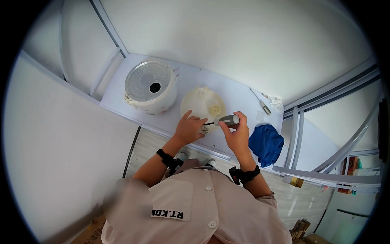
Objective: The person assembles a white plastic appliance component on a workbench. They use a screwdriver to tighten screws into a circular white plastic part, then place a larger white plastic cover over the assembly to complete the unit.
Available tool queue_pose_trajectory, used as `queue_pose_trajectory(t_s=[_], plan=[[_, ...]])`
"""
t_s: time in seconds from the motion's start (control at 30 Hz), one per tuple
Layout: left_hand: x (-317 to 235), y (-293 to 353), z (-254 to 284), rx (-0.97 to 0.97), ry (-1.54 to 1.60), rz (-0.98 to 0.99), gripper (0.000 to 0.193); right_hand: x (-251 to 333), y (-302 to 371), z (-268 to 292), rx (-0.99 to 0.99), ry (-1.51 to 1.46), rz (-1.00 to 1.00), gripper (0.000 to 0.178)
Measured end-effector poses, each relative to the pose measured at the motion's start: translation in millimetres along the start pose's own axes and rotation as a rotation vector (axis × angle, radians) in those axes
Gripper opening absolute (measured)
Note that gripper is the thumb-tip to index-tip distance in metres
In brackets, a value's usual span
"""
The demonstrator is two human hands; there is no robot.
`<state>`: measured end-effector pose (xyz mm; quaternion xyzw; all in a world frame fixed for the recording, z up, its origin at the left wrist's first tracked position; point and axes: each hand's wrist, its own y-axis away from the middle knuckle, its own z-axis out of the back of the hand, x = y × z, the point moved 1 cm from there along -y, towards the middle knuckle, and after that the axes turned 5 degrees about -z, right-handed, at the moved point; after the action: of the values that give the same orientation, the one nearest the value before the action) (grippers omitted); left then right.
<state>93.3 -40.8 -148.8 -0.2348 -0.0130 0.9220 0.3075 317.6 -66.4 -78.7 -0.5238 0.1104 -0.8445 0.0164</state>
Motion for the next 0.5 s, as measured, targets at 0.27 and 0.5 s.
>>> queue_pose_trajectory(t_s=[0.27,0.5], plan=[[1.3,-8.3,-5.9,-0.098,0.100,-0.025,0.067,38.1,-6.5,1.8,0.067,0.333,0.362,0.054],[-11.6,-27.2,-6.8,-0.089,0.096,-0.007,0.046,60.2,-16.8,9.8,0.071,0.529,0.255,0.053]])
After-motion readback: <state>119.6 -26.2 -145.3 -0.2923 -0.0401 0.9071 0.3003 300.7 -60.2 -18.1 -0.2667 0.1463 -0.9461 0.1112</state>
